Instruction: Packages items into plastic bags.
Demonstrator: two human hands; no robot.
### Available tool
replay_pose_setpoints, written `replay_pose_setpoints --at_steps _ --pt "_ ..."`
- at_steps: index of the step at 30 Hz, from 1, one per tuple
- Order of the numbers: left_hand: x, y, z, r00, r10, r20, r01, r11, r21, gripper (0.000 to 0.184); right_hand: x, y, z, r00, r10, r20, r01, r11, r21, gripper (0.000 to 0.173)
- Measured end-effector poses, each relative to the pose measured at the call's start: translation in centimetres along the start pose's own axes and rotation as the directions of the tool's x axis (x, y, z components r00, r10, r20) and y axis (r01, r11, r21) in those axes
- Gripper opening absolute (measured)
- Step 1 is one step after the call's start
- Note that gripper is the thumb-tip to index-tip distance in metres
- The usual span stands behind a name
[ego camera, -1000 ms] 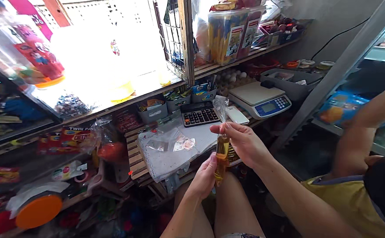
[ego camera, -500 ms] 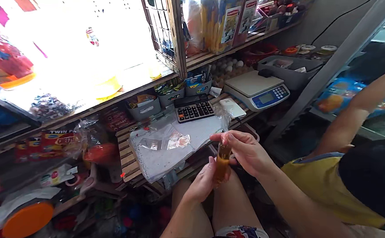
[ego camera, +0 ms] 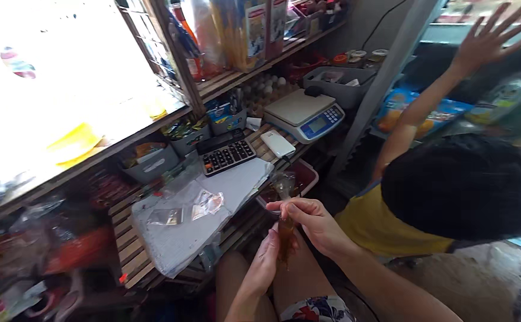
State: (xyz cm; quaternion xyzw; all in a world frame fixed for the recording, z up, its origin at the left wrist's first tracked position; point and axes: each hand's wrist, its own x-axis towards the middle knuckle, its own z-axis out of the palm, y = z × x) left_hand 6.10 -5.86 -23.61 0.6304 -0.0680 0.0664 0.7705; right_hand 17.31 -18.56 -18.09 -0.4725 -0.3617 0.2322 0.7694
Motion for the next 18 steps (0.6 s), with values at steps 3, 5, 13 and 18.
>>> replay_pose_setpoints --at_steps 3,5,13,18 --pt "0.1 0.1 0.3 0.999 -0.04 -0.022 0.04 0.999 0.006 0.049 -0.7 0.2 -0.7 1.0 -0.01 -0.025 0.011 1.0 0.006 0.031" --pt "0.3 0.2 0.8 0.996 -0.012 -0.085 0.016 0.999 0.051 0.041 -1.1 0.4 -0.8 0.999 -0.002 -0.054 0.003 1.0 0.022 0.029" --pt "-0.4 -3.6 0.8 0.978 0.087 -0.188 -0.027 0.954 0.297 0.035 -2.7 2.6 -0.6 0.983 0.02 -0.181 -0.007 0.997 0.077 0.028" --pt "-1.8 1.1 -2.7 0.913 -0.399 -0.083 0.407 0.904 0.133 0.059 -5.3 4.8 -3.1 0.934 -0.268 0.235 0.356 0.726 -0.588 0.024"
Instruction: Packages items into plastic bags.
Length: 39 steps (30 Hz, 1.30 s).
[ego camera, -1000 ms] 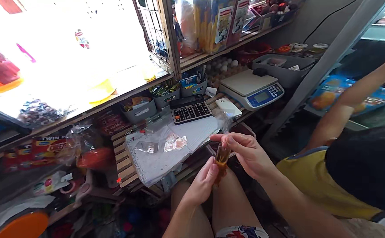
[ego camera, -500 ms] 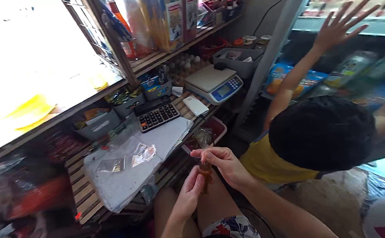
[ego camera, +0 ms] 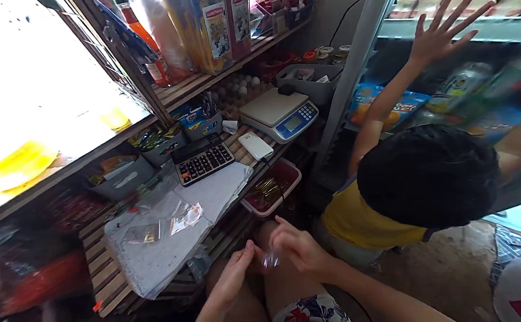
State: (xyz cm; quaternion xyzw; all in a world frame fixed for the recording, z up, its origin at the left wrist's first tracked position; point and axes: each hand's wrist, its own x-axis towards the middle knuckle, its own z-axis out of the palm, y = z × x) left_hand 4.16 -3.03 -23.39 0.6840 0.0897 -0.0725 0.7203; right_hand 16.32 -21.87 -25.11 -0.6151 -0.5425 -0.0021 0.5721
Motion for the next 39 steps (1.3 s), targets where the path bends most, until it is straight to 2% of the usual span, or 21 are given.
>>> replay_pose_setpoints --at_steps 2,3,5,8,10,11,12,13,14,15,16,18,21,23,27,29,31,33,35,37,39 --pt "-0.4 1.8 -0.3 0.958 -0.198 0.209 0.194 0.98 0.039 0.074 -1.6 0.5 0.7 0.983 -0.145 0.115 0.166 0.964 -0.208 0.022" --pt "-0.4 2.3 -0.2 0.926 -0.243 0.289 0.234 0.97 0.064 0.073 -2.1 0.7 1.1 0.97 -0.19 0.152 0.225 0.937 -0.268 0.02" --pt "-0.3 2.6 -0.1 0.889 -0.289 0.356 0.28 0.957 0.077 0.048 -2.7 1.0 1.7 0.957 -0.228 0.181 0.277 0.906 -0.321 0.019" --pt "-0.1 2.7 0.0 0.886 -0.337 0.319 0.338 0.94 0.055 0.021 -2.9 1.6 1.9 0.957 -0.233 0.173 0.279 0.904 -0.325 0.017" --pt "-0.3 2.6 0.3 0.925 -0.273 0.265 0.241 0.959 0.147 0.017 -3.0 1.9 1.8 0.962 -0.219 0.165 0.256 0.931 -0.259 0.017" --pt "-0.6 2.4 0.3 0.962 -0.156 0.226 0.086 0.953 0.29 0.018 -3.0 2.0 1.5 0.964 -0.201 0.176 0.236 0.949 -0.208 0.018" --pt "-0.8 2.0 0.3 0.979 0.031 0.199 -0.128 0.857 0.499 0.021 -3.0 2.1 1.3 0.964 -0.181 0.194 0.211 0.966 -0.151 0.019" --pt "-0.9 1.3 0.4 0.942 0.263 0.208 -0.331 0.633 0.7 0.022 -3.0 2.3 1.1 0.964 -0.161 0.21 0.185 0.978 -0.1 0.021" --pt "-0.7 0.6 0.5 0.85 0.457 0.262 -0.441 0.344 0.829 0.02 -3.0 2.5 1.0 0.967 -0.14 0.213 0.152 0.988 -0.042 0.022" --pt "-0.5 0.1 0.5 0.752 0.573 0.325 -0.459 0.102 0.882 0.019 -3.0 2.7 1.1 0.972 -0.113 0.207 0.111 0.994 0.021 0.023" --pt "-0.3 -0.2 0.6 0.68 0.634 0.369 -0.438 -0.052 0.897 0.018 -3.0 2.9 1.1 0.978 -0.081 0.195 0.067 0.995 0.077 0.025" --pt "0.0 -0.4 0.6 0.606 0.69 0.396 -0.406 -0.159 0.9 0.017 -2.9 3.0 1.4 0.988 -0.013 0.151 -0.01 0.988 0.151 0.029" --pt "0.4 -1.1 0.5 0.585 0.726 0.363 -0.42 -0.112 0.901 0.02 -2.9 3.5 2.3 0.997 0.046 0.064 -0.057 0.982 0.181 0.032" --pt "1.0 -2.3 0.1 0.605 0.737 0.3 -0.442 -0.001 0.897 0.019 -3.2 3.9 3.0 0.996 0.089 -0.005 -0.087 0.982 0.166 0.031" --pt "1.3 -3.4 0.2 0.77 0.633 -0.084 -0.42 0.601 0.68 0.025 -3.8 4.7 4.5 0.983 0.156 -0.098 -0.146 0.984 0.104 0.029" --pt "1.3 -3.1 0.5 0.84 0.508 -0.19 -0.367 0.791 0.489 0.027 -4.1 5.0 4.9 0.982 0.14 -0.126 -0.135 0.99 0.047 0.025" --pt "1.6 -3.1 1.6 0.871 0.399 -0.287 -0.318 0.903 0.289 0.029 -4.2 5.2 5.4 0.979 0.122 -0.161 -0.121 0.993 0.013 0.023" --pt "2.0 -2.8 2.9 0.881 0.218 -0.42 -0.23 0.973 0.023 0.02 -4.4 5.5 5.8 0.976 0.107 -0.189 -0.111 0.994 -0.012 0.022" --pt "2.5 -2.2 3.9 0.87 -0.014 -0.493 -0.131 0.957 -0.257 0.012 -4.4 5.4 6.1 0.979 0.091 -0.182 -0.098 0.995 -0.029 0.022" --pt "2.8 -2.0 4.4 0.841 -0.206 -0.5 -0.05 0.891 -0.451 0.007 -4.5 5.4 6.1 0.987 0.082 -0.137 -0.087 0.996 -0.03 0.022" --pt "3.0 -2.3 4.0 0.848 -0.295 -0.441 0.0 0.831 -0.556 0.007 -4.6 5.6 5.8 0.995 0.074 -0.066 -0.074 0.997 0.008 0.02"
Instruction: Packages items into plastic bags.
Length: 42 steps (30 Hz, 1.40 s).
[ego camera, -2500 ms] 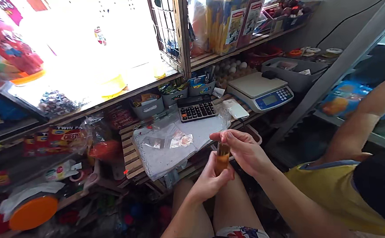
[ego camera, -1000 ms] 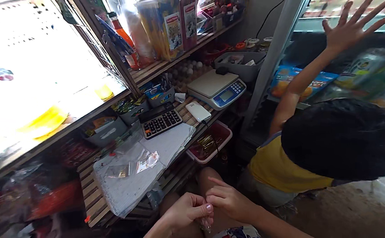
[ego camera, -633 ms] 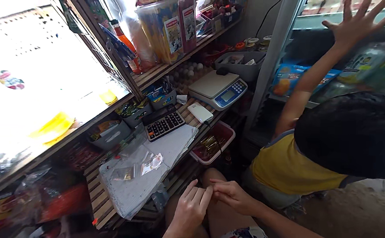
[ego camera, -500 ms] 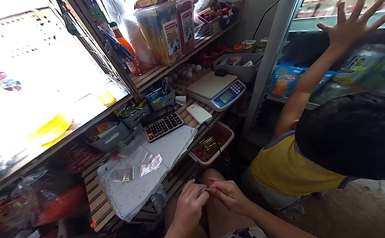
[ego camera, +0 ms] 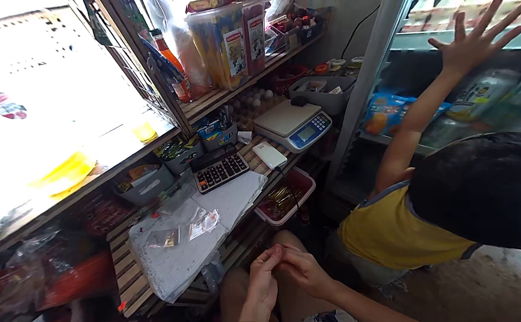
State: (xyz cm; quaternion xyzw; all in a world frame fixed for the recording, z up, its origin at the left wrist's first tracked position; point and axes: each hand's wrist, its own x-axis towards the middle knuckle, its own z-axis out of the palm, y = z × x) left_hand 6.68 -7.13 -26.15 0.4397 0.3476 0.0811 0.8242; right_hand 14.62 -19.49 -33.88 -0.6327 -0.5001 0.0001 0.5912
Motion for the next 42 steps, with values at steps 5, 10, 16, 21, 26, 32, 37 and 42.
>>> replay_pose_setpoints --at_steps 5,10,16,21,26,32,37,42 --pt "0.9 0.1 -3.9 0.921 0.095 0.378 -0.138 0.986 0.09 0.008 0.4 0.2 -1.6 0.997 -0.024 0.079 0.017 0.996 0.085 0.023" --pt "1.6 2.1 -7.0 0.502 0.333 0.798 -0.85 0.361 0.384 0.019 0.3 0.3 -1.6 0.997 -0.043 0.071 0.041 0.999 0.024 0.026" --pt "0.5 1.0 -5.1 0.574 0.482 0.662 -0.749 -0.018 0.663 0.032 -0.1 -0.3 -0.2 0.998 -0.057 -0.026 0.051 0.983 -0.174 0.024" --pt "-0.2 -0.4 -1.2 0.962 0.212 0.172 -0.247 0.945 0.213 0.012 -0.9 0.0 0.3 0.998 -0.064 -0.025 0.057 0.976 -0.209 0.022" --pt "0.6 1.2 -4.0 0.814 0.232 0.533 -0.449 0.834 0.322 0.011 -0.8 -0.1 -1.1 0.999 0.036 -0.019 -0.037 0.996 -0.082 0.022" --pt "1.4 2.0 -6.5 0.391 0.467 0.793 -0.753 -0.333 0.567 0.03 -0.7 0.0 -0.4 0.997 0.042 -0.071 -0.051 0.992 -0.12 0.022" --pt "-0.2 0.0 -2.6 0.824 0.451 0.344 -0.565 0.602 0.564 0.019 -0.5 -0.6 1.2 0.992 -0.041 -0.121 0.015 0.978 -0.207 0.02" --pt "-0.4 0.3 -1.2 0.905 0.331 0.267 -0.407 0.857 0.318 0.014 -0.8 -0.6 -0.1 0.997 0.011 -0.078 -0.022 0.99 -0.141 0.023"
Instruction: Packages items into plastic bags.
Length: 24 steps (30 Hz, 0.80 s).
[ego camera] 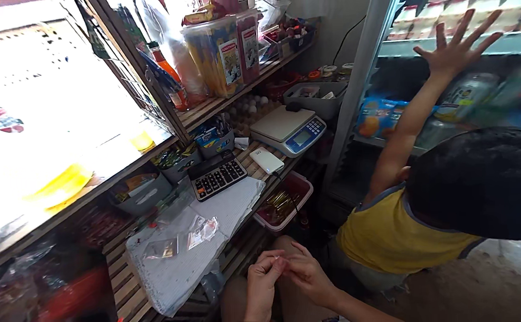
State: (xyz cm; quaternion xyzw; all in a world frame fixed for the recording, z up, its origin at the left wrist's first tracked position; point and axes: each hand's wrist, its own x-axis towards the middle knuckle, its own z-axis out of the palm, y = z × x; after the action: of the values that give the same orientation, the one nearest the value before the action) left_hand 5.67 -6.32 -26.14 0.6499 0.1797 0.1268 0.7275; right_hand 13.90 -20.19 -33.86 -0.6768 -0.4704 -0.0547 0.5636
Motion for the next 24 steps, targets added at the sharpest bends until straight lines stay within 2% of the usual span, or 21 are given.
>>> replay_pose_setpoints --at_steps 1,3,6,7,9,11,12,13,14,15,16,18,20,22,24 --pt "0.1 0.1 -0.8 0.992 0.089 0.093 -0.095 0.993 0.069 0.013 0.2 -0.2 -0.7 1.0 0.02 0.012 -0.02 0.999 0.039 0.024" --pt "0.2 0.8 -2.3 0.929 0.244 0.28 -0.297 0.94 0.166 0.014 0.7 -0.8 -2.1 0.999 0.009 0.044 -0.013 0.996 0.091 0.025" --pt "0.4 2.6 -3.3 0.768 0.43 0.475 -0.565 0.804 0.185 0.009 1.4 -1.9 -3.5 0.992 -0.06 0.115 0.047 0.993 0.111 0.024" --pt "0.2 3.4 -3.4 0.727 0.462 0.508 -0.641 0.722 0.261 0.005 1.7 -2.3 -3.8 0.988 -0.073 0.137 0.058 0.992 0.11 0.023" --pt "-0.5 4.9 -3.3 0.659 0.493 0.568 -0.751 0.477 0.456 0.005 2.3 -3.3 -4.3 0.982 -0.089 0.169 0.076 0.994 0.083 0.023" --pt "-1.1 5.9 -3.3 0.569 0.519 0.638 -0.803 0.183 0.567 0.02 3.1 -4.3 -5.0 0.976 -0.109 0.189 0.105 0.994 0.032 0.024" --pt "-1.4 6.3 -3.3 0.538 0.517 0.666 -0.805 0.078 0.589 0.024 3.4 -4.9 -5.4 0.972 -0.117 0.202 0.118 0.993 0.005 0.024" --pt "-1.7 6.8 -3.3 0.529 0.503 0.683 -0.796 0.014 0.606 0.024 3.8 -5.4 -5.8 0.967 -0.122 0.222 0.13 0.991 -0.019 0.023" --pt "-2.1 7.3 -3.3 0.55 0.478 0.685 -0.782 0.004 0.624 0.022 4.2 -5.8 -6.2 0.96 -0.129 0.248 0.144 0.989 -0.04 0.023" --pt "-2.4 7.9 -3.3 0.597 0.436 0.674 -0.766 0.06 0.64 0.018 4.6 -6.1 -6.6 0.951 -0.137 0.277 0.157 0.986 -0.053 0.022" --pt "-2.8 8.5 -3.5 0.656 0.373 0.656 -0.746 0.188 0.639 0.016 4.9 -6.3 -7.0 0.941 -0.146 0.306 0.169 0.984 -0.051 0.022" --pt "-2.9 9.4 -4.1 0.732 0.259 0.63 -0.653 0.528 0.543 0.022 5.5 -6.8 -7.6 0.922 -0.179 0.343 0.196 0.98 -0.017 0.021" --pt "-2.7 9.8 -4.4 0.754 0.209 0.623 -0.492 0.809 0.324 0.027 6.3 -7.3 -8.1 0.909 -0.252 0.332 0.252 0.967 0.043 0.022" --pt "-3.0 9.9 -4.0 0.761 0.191 0.62 -0.306 0.948 0.083 0.029 7.0 -7.6 -8.2 0.898 -0.334 0.287 0.307 0.942 0.136 0.02" --pt "-3.3 10.1 -3.2 0.782 0.179 0.598 -0.165 0.983 -0.078 0.029 7.5 -7.9 -7.8 0.896 -0.382 0.226 0.335 0.916 0.22 0.018"
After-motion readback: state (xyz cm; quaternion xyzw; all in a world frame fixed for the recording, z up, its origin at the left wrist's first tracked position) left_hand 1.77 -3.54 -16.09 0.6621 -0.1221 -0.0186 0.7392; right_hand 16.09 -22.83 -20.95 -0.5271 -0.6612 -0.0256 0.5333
